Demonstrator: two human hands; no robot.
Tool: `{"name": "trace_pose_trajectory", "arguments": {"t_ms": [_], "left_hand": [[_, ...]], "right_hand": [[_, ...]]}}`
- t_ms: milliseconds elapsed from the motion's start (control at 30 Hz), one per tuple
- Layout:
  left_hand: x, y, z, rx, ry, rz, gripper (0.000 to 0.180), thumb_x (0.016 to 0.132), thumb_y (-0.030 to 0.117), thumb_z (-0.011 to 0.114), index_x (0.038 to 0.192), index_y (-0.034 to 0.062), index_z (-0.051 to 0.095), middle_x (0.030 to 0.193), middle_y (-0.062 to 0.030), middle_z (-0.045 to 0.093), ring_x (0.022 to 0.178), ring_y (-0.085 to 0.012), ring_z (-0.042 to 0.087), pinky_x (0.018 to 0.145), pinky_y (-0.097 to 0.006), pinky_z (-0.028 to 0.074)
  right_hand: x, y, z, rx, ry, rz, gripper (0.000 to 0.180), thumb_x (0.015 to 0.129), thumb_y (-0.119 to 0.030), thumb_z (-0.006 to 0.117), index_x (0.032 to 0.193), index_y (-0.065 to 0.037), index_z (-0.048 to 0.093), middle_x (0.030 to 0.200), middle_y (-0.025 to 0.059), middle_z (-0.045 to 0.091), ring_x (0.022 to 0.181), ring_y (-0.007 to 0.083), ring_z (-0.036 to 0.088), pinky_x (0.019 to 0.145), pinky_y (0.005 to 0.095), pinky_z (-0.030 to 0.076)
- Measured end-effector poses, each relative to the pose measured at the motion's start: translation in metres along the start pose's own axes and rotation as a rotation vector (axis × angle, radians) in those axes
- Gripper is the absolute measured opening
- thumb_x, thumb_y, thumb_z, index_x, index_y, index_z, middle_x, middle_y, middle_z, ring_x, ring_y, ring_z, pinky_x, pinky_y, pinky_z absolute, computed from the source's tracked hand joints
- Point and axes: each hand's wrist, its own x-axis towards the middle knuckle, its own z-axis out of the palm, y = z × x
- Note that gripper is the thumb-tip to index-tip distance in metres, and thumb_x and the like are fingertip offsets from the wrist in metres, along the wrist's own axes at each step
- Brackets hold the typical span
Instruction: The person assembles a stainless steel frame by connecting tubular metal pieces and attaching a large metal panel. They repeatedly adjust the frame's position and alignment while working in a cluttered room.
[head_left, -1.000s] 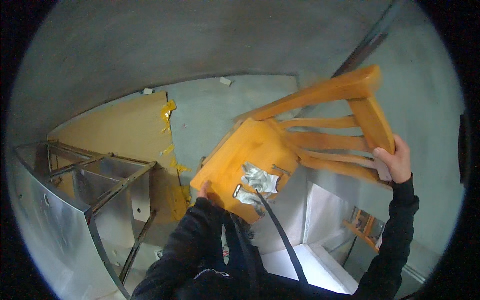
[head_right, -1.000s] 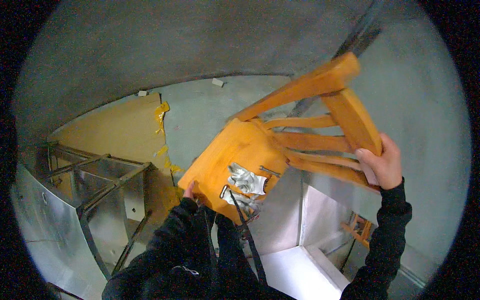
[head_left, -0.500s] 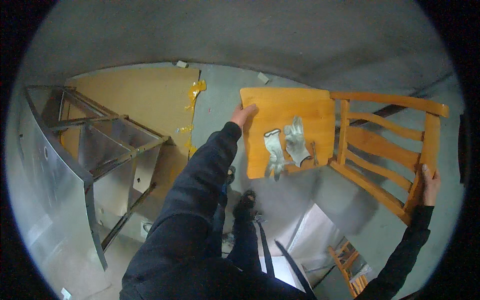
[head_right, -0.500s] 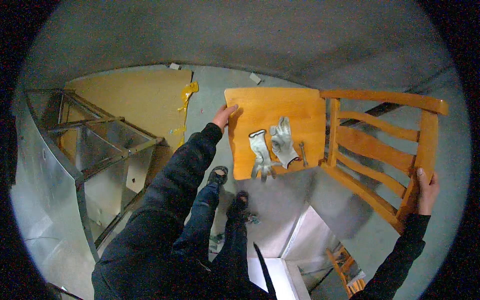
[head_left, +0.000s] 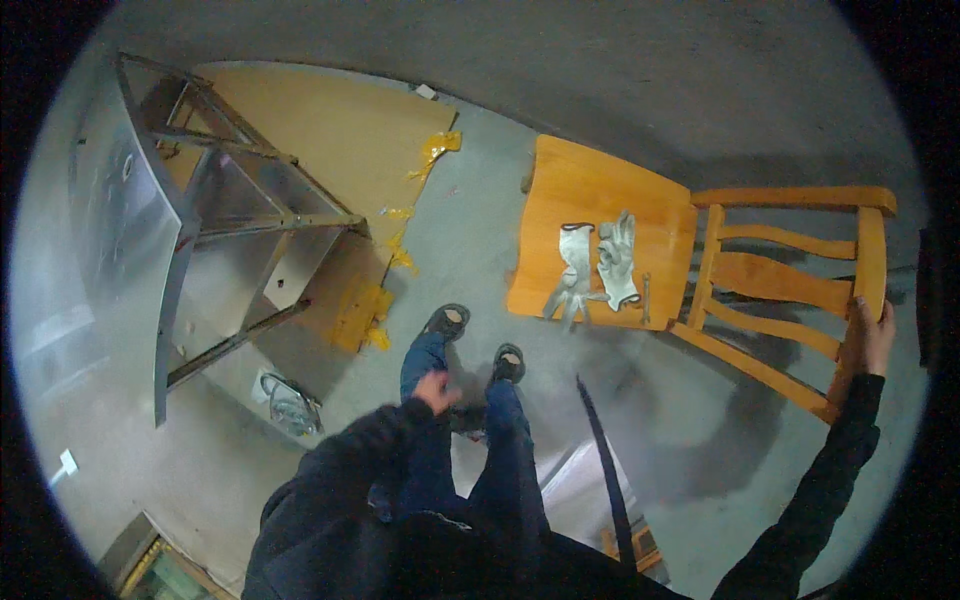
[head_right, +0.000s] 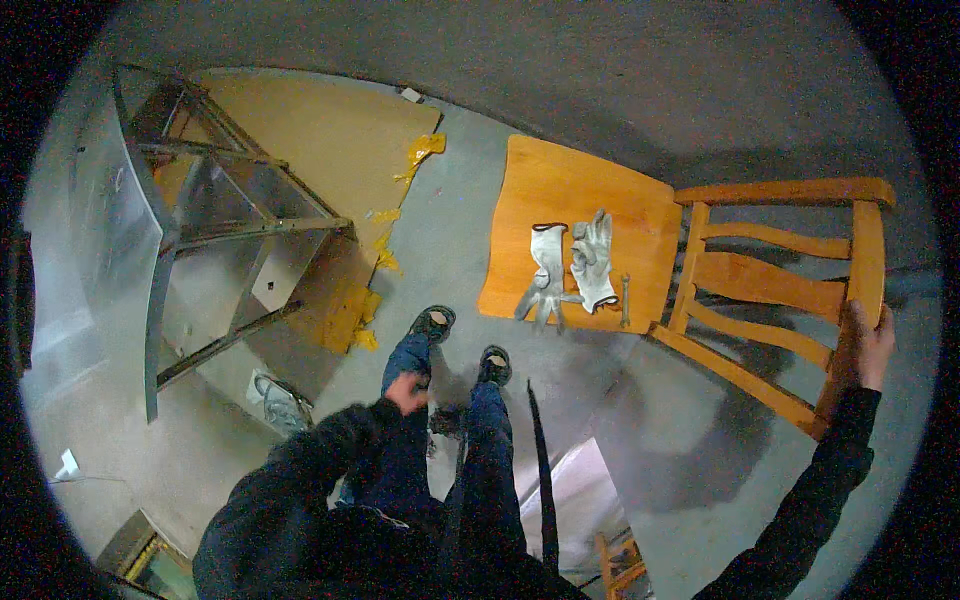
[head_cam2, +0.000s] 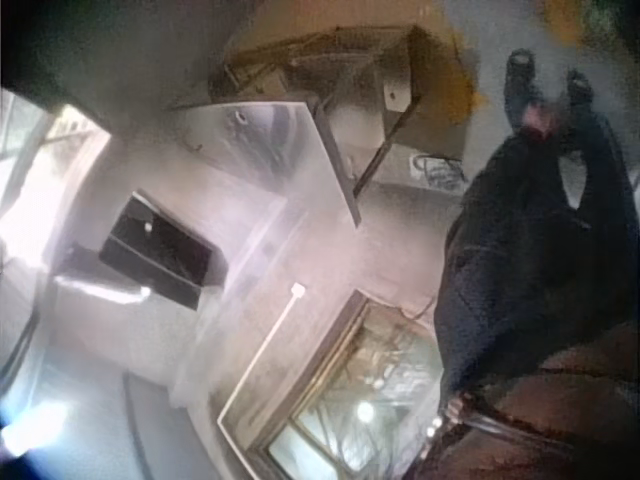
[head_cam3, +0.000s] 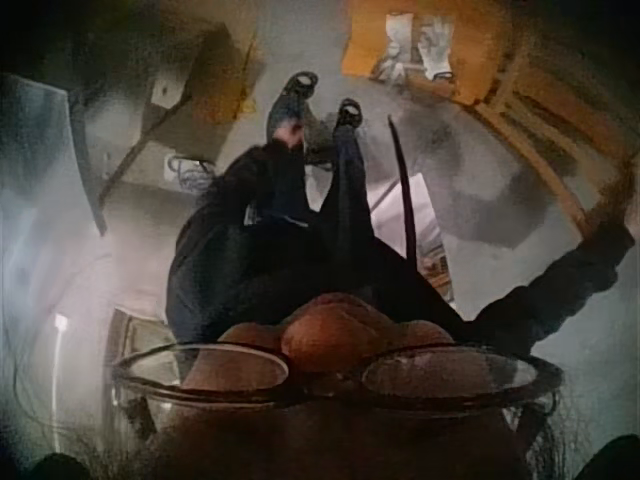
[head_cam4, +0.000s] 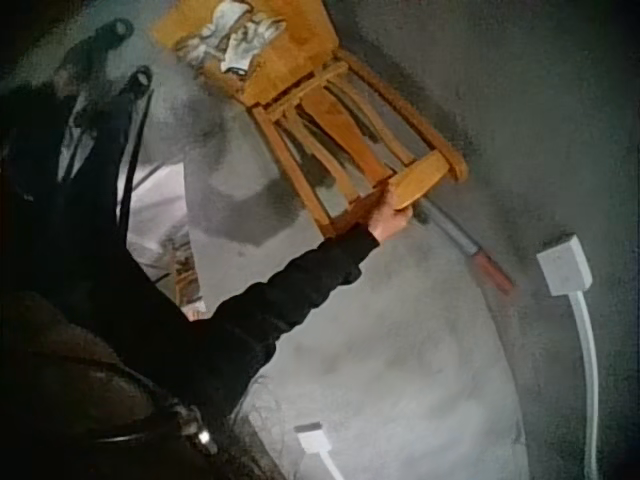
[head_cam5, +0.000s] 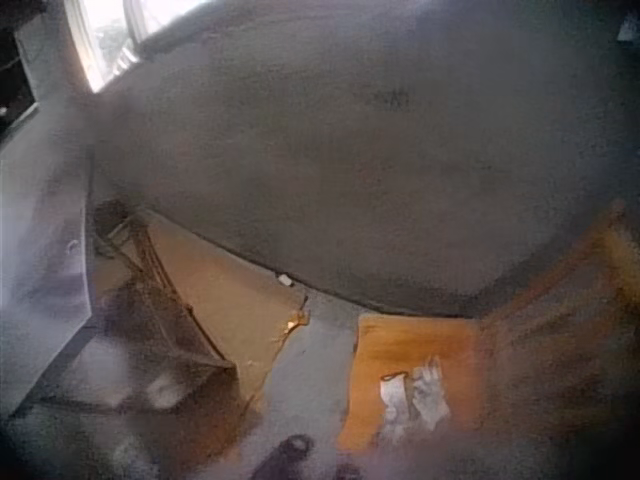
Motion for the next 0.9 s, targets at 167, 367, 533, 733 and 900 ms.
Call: {"name": "trace_pose_trajectory", "arguments": {"t_ms": [167,367,533,733,900], "left_hand": [[-0.152,0.031,0.046,0.313,-0.139,-0.041,0.034,0.072,0.036,0.061,0.094,0.0117,0.062,0.102,-0.0081,0.056,0.100,-0.0304,0.048,0.082,-0.044,0.040],[-0.190,0.068,0.043,-0.026,-0.033,-0.191,0.026,0.077,0.035,0.055,0.081,0.0088,0.059,0.083,-0.0119,0.059,0.083,-0.0321,0.055,0.069,-0.043,0.042],[-0.253,0.045,0.008,-0.442,-0.138,-0.385,0.030,0.079,0.034,0.054,0.072,0.0048,0.056,0.068,-0.0133,0.057,0.066,-0.0268,0.056,0.061,-0.037,0.043],[-0.246,-0.020,0.051,-0.604,0.150,-0.480,0.029,0.078,0.033,0.058,0.079,0.0048,0.057,0.068,-0.0103,0.059,0.067,-0.0232,0.058,0.063,-0.034,0.045],[-0.247,-0.070,0.046,-0.807,0.306,-0.170,0.025,0.080,0.030,0.057,0.089,0.0070,0.058,0.075,-0.0083,0.061,0.073,-0.0220,0.060,0.068,-0.032,0.046]], "right_hand": [[0.024,0.020,-0.013,-0.137,-0.112,-0.053,0.046,0.081,-0.028,0.060,0.111,0.003,0.046,0.103,0.0117,0.055,0.091,0.0183,0.052,0.080,0.0285,0.041],[0.038,0.032,-0.017,-0.087,-0.158,-0.039,0.045,0.081,-0.030,0.059,0.110,0.002,0.048,0.105,0.0121,0.055,0.093,0.0207,0.052,0.082,0.0299,0.040],[0.045,0.052,-0.041,-0.318,0.005,-0.073,0.057,0.081,-0.044,0.055,0.117,-0.002,0.045,0.119,0.0137,0.047,0.109,0.0255,0.045,0.092,0.0357,0.035],[-0.027,-0.094,0.031,-0.347,0.404,-0.452,0.046,0.084,-0.032,0.056,0.116,0.001,0.049,0.115,0.0148,0.052,0.102,0.0260,0.052,0.085,0.0340,0.042],[-0.160,-0.195,0.242,0.014,-0.304,-0.343,0.035,0.081,-0.014,0.056,0.111,0.000,0.049,0.110,0.0113,0.051,0.098,0.0210,0.050,0.085,0.0322,0.040]]}}
